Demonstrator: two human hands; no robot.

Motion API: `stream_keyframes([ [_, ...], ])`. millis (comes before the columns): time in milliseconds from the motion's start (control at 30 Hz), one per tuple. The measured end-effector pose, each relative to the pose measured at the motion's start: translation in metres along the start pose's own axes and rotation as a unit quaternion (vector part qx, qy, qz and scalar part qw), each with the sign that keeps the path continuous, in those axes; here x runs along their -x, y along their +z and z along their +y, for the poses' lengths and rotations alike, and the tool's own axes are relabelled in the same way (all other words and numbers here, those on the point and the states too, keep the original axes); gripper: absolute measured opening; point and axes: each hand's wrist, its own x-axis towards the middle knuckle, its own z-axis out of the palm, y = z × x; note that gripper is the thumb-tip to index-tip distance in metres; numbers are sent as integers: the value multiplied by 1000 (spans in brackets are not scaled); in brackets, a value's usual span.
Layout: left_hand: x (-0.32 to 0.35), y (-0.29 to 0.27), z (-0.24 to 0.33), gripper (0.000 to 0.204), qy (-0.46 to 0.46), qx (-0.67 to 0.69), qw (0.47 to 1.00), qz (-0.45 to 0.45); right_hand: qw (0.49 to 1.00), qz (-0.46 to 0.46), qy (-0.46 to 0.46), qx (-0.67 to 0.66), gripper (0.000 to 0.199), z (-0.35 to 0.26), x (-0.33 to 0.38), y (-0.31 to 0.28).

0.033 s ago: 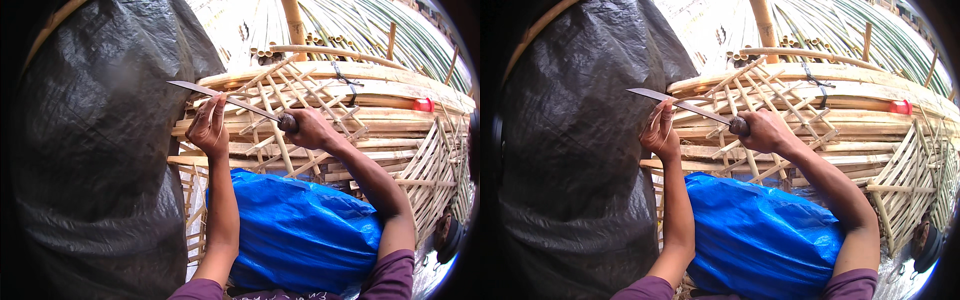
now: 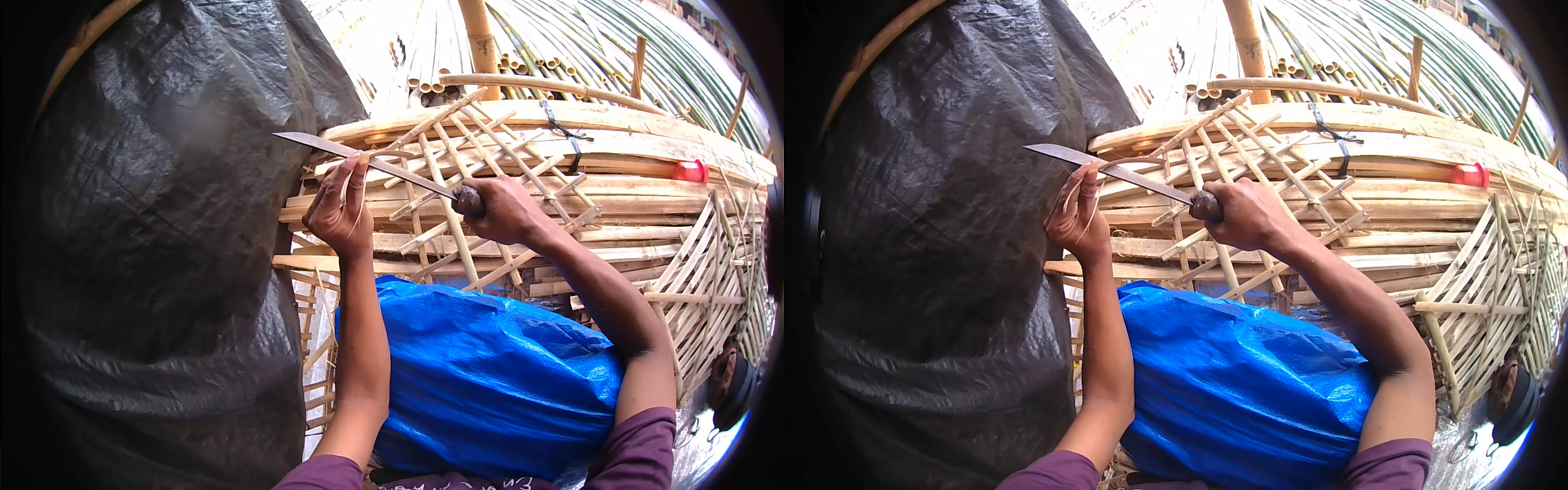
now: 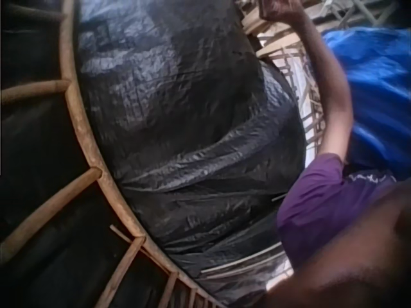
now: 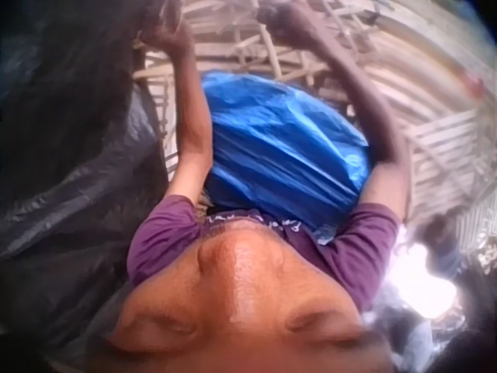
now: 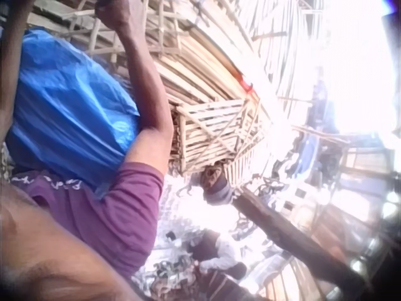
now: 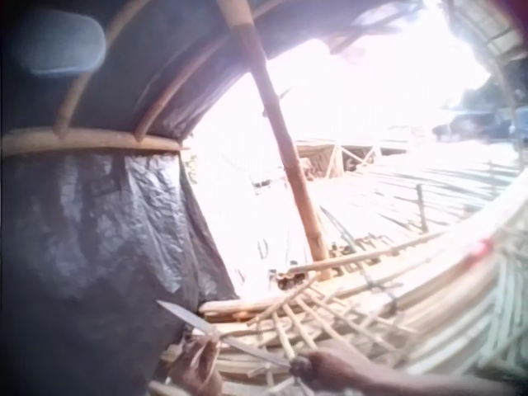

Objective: The person constructs a bamboo lattice by tying intersecting bamboo sticks together with thin strips by hand, then trims a bamboo stick using a machete.

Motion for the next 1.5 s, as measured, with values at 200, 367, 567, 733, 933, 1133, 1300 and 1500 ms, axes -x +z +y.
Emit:
stream_keyframes([
  [200, 3, -3, 0, 19, -19, -1, 1000, -2, 999, 12, 28, 24, 17, -4, -4, -1],
  [367, 0, 0, 7, 20, 2, 10, 1000, -7, 997, 41, 55, 36, 18, 17, -6, 2],
  [567, 0, 0, 15, 21, -70, 36, 997, 17, 996, 53, 59, 38, 11, 15, -11, 1],
  [733, -5, -4, 15, 15, -102, 38, 993, 54, 995, 51, 72, 45, 12, 25, -18, 1],
  [933, -19, -19, 27, 21, -114, -1, 992, 52, 996, 37, 73, 32, 15, 21, -36, 4],
  [1133, -67, -73, 41, 32, -20, 21, 956, 293, 978, 22, 177, 104, 26, 61, -42, 8],
  [1300, -34, -41, 15, 34, -328, 104, 898, 273, 979, 34, 167, 113, 27, 77, -28, 6],
  [1500, -30, -38, 5, 41, -416, 187, 842, 287, 967, 85, 211, -115, 28, 73, -24, -4],
])
